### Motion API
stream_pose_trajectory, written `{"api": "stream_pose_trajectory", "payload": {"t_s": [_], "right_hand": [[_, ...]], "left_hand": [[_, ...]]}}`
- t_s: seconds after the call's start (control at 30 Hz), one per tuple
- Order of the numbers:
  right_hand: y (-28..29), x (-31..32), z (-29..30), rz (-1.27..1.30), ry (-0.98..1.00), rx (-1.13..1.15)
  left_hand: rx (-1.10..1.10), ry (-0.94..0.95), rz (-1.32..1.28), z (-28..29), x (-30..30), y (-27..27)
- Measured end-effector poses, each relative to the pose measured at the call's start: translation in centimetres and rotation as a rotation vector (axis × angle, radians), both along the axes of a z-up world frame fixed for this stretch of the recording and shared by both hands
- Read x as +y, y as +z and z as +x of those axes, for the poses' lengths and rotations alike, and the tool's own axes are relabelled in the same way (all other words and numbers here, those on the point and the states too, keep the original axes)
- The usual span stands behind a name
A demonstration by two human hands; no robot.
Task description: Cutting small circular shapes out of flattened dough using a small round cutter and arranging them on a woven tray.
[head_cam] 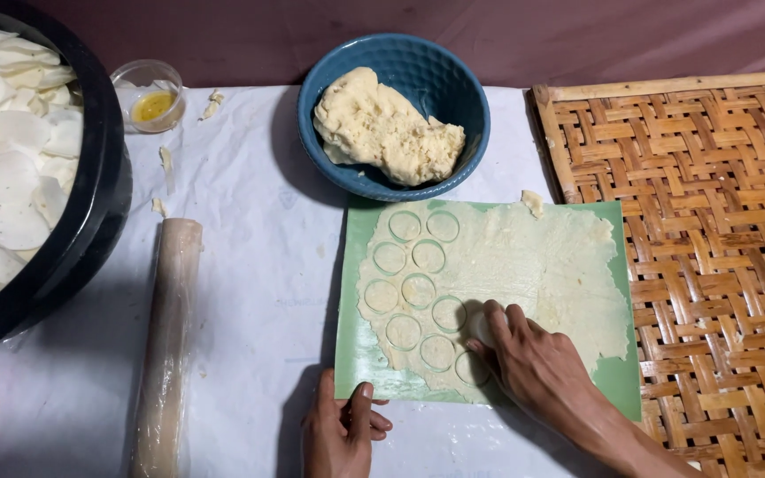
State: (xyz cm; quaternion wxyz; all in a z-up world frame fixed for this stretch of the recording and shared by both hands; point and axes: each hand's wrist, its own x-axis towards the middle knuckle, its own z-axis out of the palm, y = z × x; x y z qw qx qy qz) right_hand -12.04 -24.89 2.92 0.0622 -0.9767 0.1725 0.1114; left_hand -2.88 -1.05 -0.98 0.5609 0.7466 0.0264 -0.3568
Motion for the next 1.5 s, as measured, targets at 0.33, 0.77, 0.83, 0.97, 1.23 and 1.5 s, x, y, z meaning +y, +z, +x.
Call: {"api": "stream_pose_trajectory", "payload": {"t_s": [0.33, 0.77, 0.83, 0.97, 1.23, 1.5], "right_hand": [[-1.4, 0.3, -0.2, -0.077, 0.006, -0.041], [1.3, 0.1, -4.8, 0.164, -0.326, 0.134], [0.9, 0.5, -5.8, 0.104, -0.255, 0.064], [-0.4, 0.9, -6.4, 0.047, -0.178, 0.053], [-3.9, 1.5, -6.6, -0.124, -0.177, 0.078], [-1.9, 1.5, -5.9, -0.106, -0.119, 0.093]], "left_hand": [[-0.003, 0.001, 0.012, 0.0, -0.1, 0.3], [0.021, -0.014, 0.037, 0.3, -0.2, 0.3], [0.004, -0.016, 0.031, 0.2, -0.3, 0.2], [-0.006, -0.014, 0.053, 0.2, -0.4, 0.4], [-0.025, -0.013, 0.055, 0.1, -0.4, 0.7], [-0.041, -0.033, 0.067, 0.1, -0.3, 0.5]]}}
